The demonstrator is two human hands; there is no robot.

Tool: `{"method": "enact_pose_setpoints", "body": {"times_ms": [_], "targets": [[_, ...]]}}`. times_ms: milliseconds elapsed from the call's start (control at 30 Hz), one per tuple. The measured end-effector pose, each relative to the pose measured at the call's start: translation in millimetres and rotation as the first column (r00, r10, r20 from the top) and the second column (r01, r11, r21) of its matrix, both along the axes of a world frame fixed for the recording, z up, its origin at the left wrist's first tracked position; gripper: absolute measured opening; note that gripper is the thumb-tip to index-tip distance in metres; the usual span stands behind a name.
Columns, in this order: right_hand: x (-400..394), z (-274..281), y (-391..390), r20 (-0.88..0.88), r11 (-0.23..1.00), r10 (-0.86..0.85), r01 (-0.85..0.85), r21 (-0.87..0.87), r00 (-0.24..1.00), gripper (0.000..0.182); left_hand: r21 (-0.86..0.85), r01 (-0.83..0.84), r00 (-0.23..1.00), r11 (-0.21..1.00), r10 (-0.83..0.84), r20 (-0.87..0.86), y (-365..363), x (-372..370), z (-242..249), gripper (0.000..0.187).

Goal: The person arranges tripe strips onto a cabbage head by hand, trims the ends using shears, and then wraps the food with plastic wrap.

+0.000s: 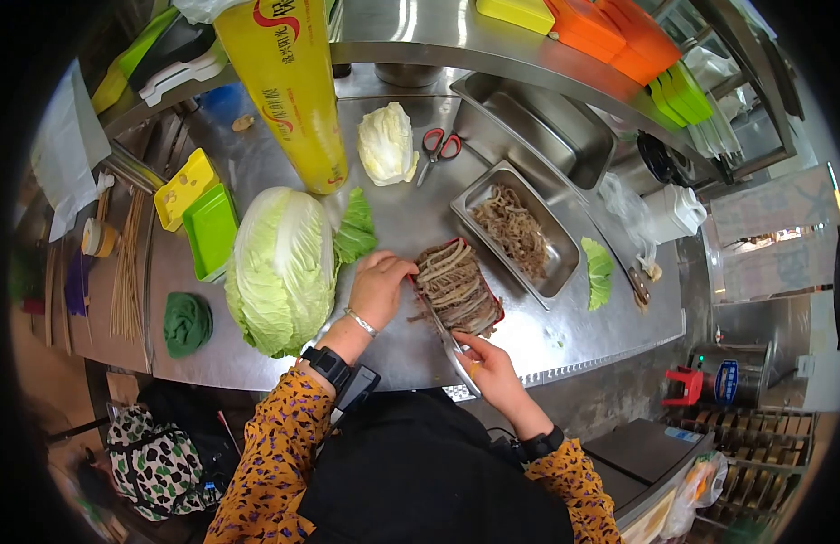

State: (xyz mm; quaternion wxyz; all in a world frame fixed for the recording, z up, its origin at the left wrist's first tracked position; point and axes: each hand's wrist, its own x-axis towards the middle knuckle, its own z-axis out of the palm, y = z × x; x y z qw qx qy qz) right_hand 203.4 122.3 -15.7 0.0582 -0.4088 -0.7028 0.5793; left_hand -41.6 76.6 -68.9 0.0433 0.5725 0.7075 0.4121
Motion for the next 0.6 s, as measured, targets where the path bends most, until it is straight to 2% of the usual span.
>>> {"method": "enact_pose_setpoints", "body": {"times_ms": [67, 133, 267, 333, 467, 533, 600], "targets": [[7, 17, 0, -0.009, 0.998, -0.004, 0.003, -0.055, 1.0, 0.041, -0.024, -0.001, 1.0, 1.0, 0.0, -0.006, -1, 1, 1, 0.026], [19, 30, -1, 0.005, 0.979, -0.023, 0.023, -0.202, 1.0, 0.039, -0.004, 0.008, 1.0, 1.0, -0.008, -0.009, -1, 2, 3, 0.026], [27, 15, -6, 0.023, 0.978, 0.009, -0.004, -0.207, 1.0, 0.039, -0.012, -0.007, 1.0, 1.0, 0.007, 0.009, -1, 5, 1, 0.026], [23, 11, -10, 0.068, 0.988, 0.04, -0.029, -0.149, 0.997, 0.04, 0.0, 0.0, 1.0, 1.0, 0.0, 0.028, -2, 5, 1, 0.027], [30, 32, -11, -0.009, 0.988, 0.06, -0.061, -0.143, 0.998, 0.04, -0.003, 0.01, 0.999, 1.0, -0.01, 0.037, -4, 5, 2, 0.03], [29, 40, -9, -0.01, 0.987, -0.003, 0.001, -0.163, 1.0, 0.039, -0.008, 0.007, 0.997, 1.0, -0.006, 0.081, -2, 5, 0, 0.032], [26, 24, -6, -0.043, 0.986, -0.017, 0.01, -0.169, 0.999, 0.039, -0.007, 0.009, 0.995, 1.0, -0.008, 0.096, -1, 7, -1, 0.032]]}}
